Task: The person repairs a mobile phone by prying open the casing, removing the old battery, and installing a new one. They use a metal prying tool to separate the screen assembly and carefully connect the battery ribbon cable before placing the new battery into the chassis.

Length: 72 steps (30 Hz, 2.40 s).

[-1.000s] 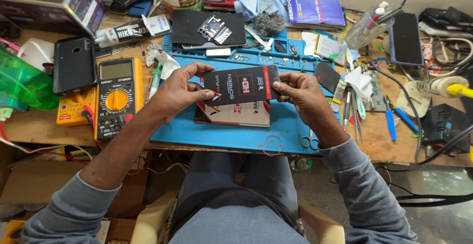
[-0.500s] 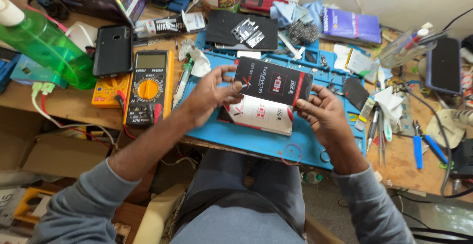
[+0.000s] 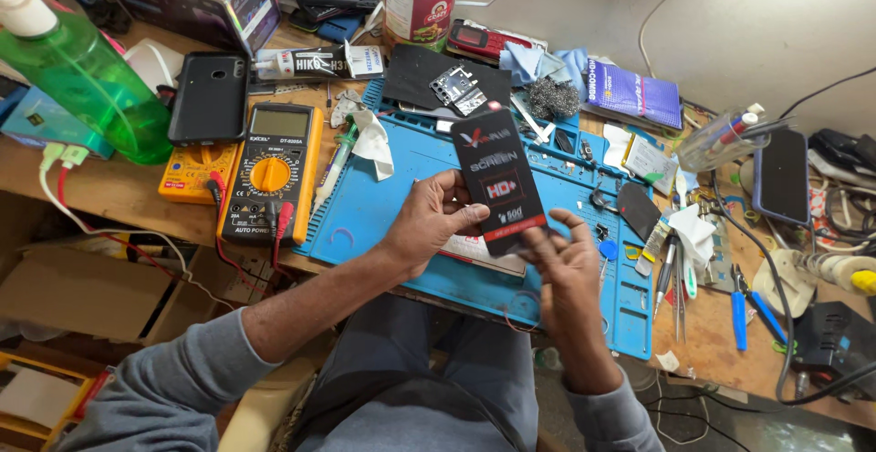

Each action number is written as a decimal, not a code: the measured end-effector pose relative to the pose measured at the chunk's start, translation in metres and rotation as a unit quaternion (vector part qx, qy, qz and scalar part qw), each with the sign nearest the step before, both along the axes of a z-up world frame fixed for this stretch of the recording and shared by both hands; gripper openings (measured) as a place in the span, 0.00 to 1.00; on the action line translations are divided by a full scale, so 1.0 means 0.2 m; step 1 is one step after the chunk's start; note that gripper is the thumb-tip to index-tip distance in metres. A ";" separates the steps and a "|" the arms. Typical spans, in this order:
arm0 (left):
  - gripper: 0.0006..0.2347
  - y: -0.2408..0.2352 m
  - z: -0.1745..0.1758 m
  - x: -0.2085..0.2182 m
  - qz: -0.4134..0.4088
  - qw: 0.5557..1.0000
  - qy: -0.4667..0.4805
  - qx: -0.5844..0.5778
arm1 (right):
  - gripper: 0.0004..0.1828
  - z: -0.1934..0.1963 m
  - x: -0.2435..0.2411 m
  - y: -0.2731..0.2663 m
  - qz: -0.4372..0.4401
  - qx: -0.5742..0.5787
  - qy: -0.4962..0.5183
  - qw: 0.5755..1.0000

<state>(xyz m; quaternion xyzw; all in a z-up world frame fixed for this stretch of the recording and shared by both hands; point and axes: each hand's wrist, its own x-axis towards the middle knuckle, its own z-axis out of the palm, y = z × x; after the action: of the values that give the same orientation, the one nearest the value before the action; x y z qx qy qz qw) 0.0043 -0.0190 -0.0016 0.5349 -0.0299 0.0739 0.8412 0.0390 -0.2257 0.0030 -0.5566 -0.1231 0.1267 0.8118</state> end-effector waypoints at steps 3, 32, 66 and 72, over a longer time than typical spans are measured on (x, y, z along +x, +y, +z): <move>0.11 0.01 0.02 -0.02 -0.034 0.998 0.029 0.034 | 0.20 0.02 0.03 -0.06 -0.017 -0.079 -0.059 0.995; 0.18 0.34 0.16 0.02 0.058 0.989 -0.014 0.138 | 0.19 0.22 -0.02 -0.12 -0.117 -0.414 -0.518 0.740; 0.08 0.17 0.08 -0.24 0.068 0.642 -0.300 0.702 | 0.13 0.21 0.13 -0.02 0.027 -0.514 -0.569 0.642; 0.09 0.12 0.14 -0.20 0.073 0.683 -0.285 0.669 | 0.15 0.19 0.72 -0.42 -0.095 -0.529 -0.477 0.695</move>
<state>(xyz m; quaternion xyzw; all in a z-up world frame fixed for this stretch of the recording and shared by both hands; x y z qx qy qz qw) -0.0356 0.0054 0.0266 0.9089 -0.2707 0.2442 0.2024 0.1833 -0.3096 0.0402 -0.8885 -0.3535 -0.1892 0.2231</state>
